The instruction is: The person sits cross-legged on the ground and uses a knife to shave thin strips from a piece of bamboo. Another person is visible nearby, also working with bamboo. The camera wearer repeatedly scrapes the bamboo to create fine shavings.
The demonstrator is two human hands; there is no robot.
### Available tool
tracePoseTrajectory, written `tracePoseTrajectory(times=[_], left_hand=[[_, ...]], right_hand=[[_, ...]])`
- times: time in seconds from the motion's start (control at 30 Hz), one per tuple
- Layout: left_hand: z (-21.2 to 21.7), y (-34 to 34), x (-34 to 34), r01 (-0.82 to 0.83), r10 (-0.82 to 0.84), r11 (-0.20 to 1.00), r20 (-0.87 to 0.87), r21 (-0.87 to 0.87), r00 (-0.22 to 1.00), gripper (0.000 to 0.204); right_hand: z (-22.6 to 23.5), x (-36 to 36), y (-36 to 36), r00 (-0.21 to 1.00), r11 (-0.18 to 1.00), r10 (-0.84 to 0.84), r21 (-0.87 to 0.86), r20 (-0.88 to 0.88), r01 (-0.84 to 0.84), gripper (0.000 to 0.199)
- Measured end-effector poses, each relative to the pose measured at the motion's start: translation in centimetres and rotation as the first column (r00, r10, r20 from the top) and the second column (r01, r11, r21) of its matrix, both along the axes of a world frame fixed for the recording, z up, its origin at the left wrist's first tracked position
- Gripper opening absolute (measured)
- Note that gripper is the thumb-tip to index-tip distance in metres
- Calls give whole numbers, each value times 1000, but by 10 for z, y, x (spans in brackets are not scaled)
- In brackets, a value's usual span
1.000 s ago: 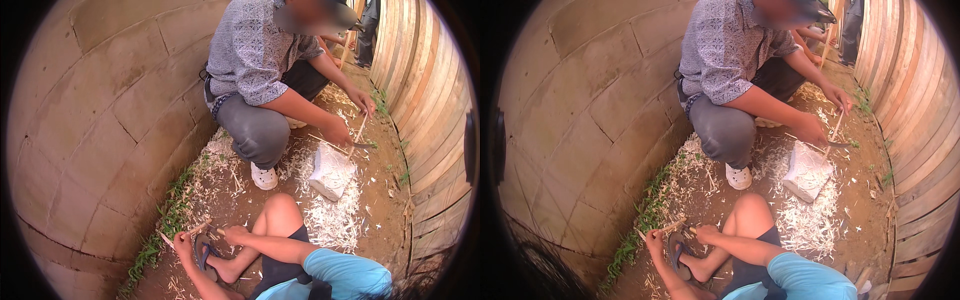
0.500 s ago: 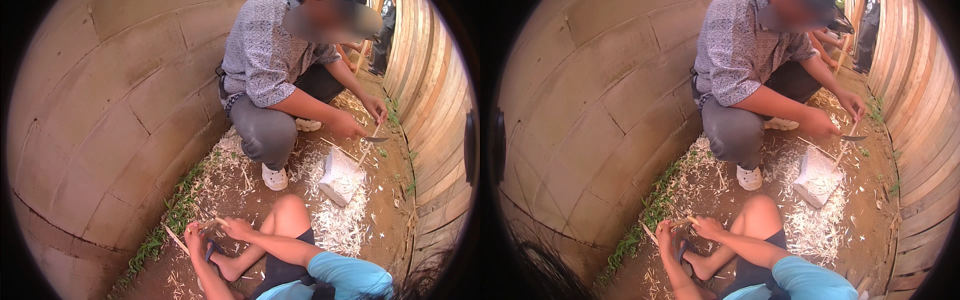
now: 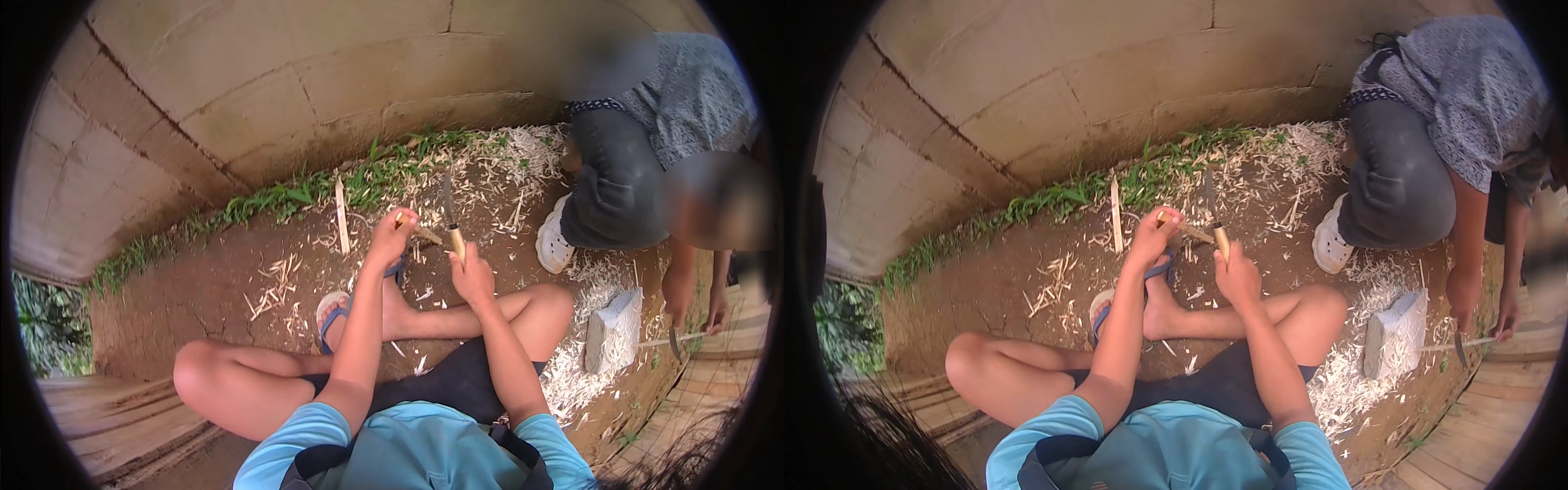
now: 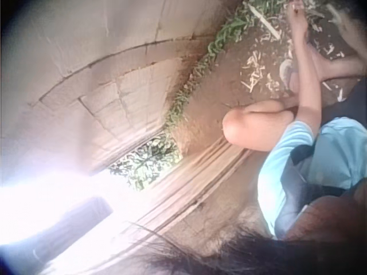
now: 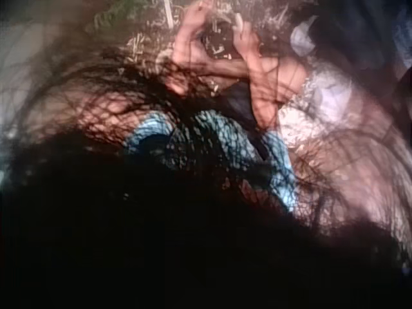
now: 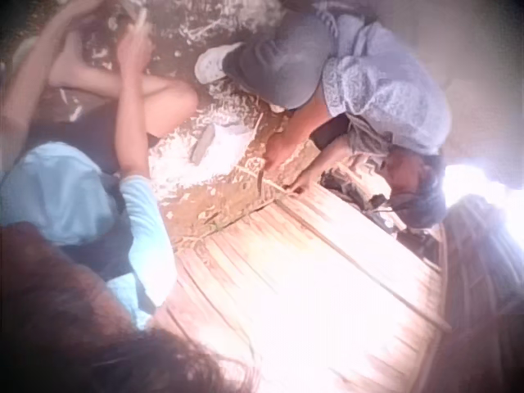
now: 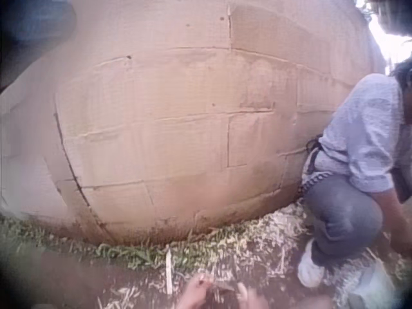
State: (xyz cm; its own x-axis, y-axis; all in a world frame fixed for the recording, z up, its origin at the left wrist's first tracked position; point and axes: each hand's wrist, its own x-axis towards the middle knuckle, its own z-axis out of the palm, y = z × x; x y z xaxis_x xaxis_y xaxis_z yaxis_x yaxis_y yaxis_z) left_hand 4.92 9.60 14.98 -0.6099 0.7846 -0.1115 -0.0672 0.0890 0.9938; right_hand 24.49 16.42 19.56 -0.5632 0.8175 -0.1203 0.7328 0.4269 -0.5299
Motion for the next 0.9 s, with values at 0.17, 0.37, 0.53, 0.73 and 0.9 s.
tracePoseTrajectory(times=[0.17, 0.37, 0.53, 0.73, 0.9], left_hand=[[7, -2, -2, 54, -54, 998, 14, -19, 998, 10], [11, -6, -12, 146, -153, 985, -85, -89, 985, 15], [6, -7, -4, 128, -138, 988, -116, -91, 984, 15], [15, -7, -9, 181, -190, 981, -138, -73, 972, 14], [28, -7, 0, 196, -209, 976, -181, -91, 961, 12]], right_hand=[[-15, 9, 5, 940, 992, 128, -32, 316, -124, 30], [3, 5, -4, 939, 991, -87, 70, -333, 117, 27], [0, 6, -8, 857, 985, 171, -93, 487, -143, 31], [34, 7, -7, 988, 998, -14, 59, -153, 23, 29], [-4, 9, -13, 747, 971, -52, 142, -663, 194, 30]])
